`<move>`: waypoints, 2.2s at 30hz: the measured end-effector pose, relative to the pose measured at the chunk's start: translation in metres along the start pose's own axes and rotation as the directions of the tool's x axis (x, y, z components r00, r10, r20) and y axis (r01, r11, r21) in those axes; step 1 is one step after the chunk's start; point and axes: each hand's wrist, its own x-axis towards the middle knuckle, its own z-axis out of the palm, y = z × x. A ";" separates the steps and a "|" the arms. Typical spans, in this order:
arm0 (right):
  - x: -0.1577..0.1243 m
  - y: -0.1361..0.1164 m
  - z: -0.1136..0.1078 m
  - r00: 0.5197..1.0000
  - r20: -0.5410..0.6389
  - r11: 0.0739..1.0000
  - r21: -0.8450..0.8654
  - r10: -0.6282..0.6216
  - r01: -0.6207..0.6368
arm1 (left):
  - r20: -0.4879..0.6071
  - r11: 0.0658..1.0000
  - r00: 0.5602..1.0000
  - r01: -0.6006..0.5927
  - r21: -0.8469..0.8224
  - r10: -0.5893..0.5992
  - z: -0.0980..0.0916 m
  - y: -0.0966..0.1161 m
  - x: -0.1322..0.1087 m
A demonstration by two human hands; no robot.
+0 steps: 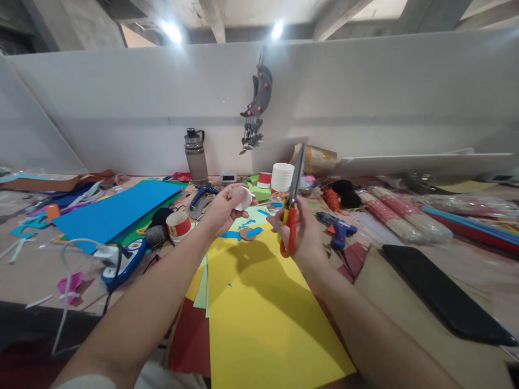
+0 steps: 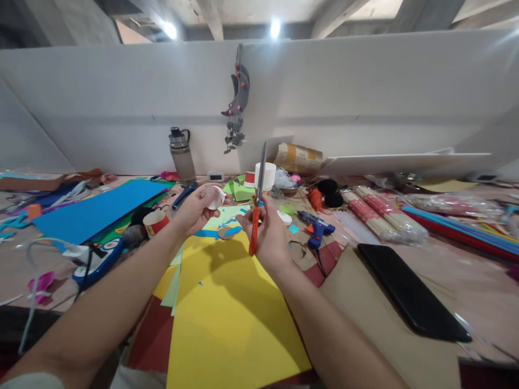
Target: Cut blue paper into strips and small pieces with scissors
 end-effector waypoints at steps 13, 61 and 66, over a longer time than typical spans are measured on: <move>0.004 0.000 -0.002 0.999 -0.024 0.997 -0.064 -0.037 0.035 | 0.045 0.972 0.986 0.149 0.182 -0.160 0.023 -0.016 -0.012; 0.005 0.021 -0.006 0.967 0.213 0.938 -0.340 0.140 -0.061 | -0.292 0.984 0.954 0.022 -0.179 -0.074 0.000 0.003 0.006; -0.003 0.010 -0.001 0.933 0.285 0.918 -0.384 0.222 -0.102 | -0.317 0.959 0.948 -0.081 -0.272 -0.009 -0.009 0.007 0.007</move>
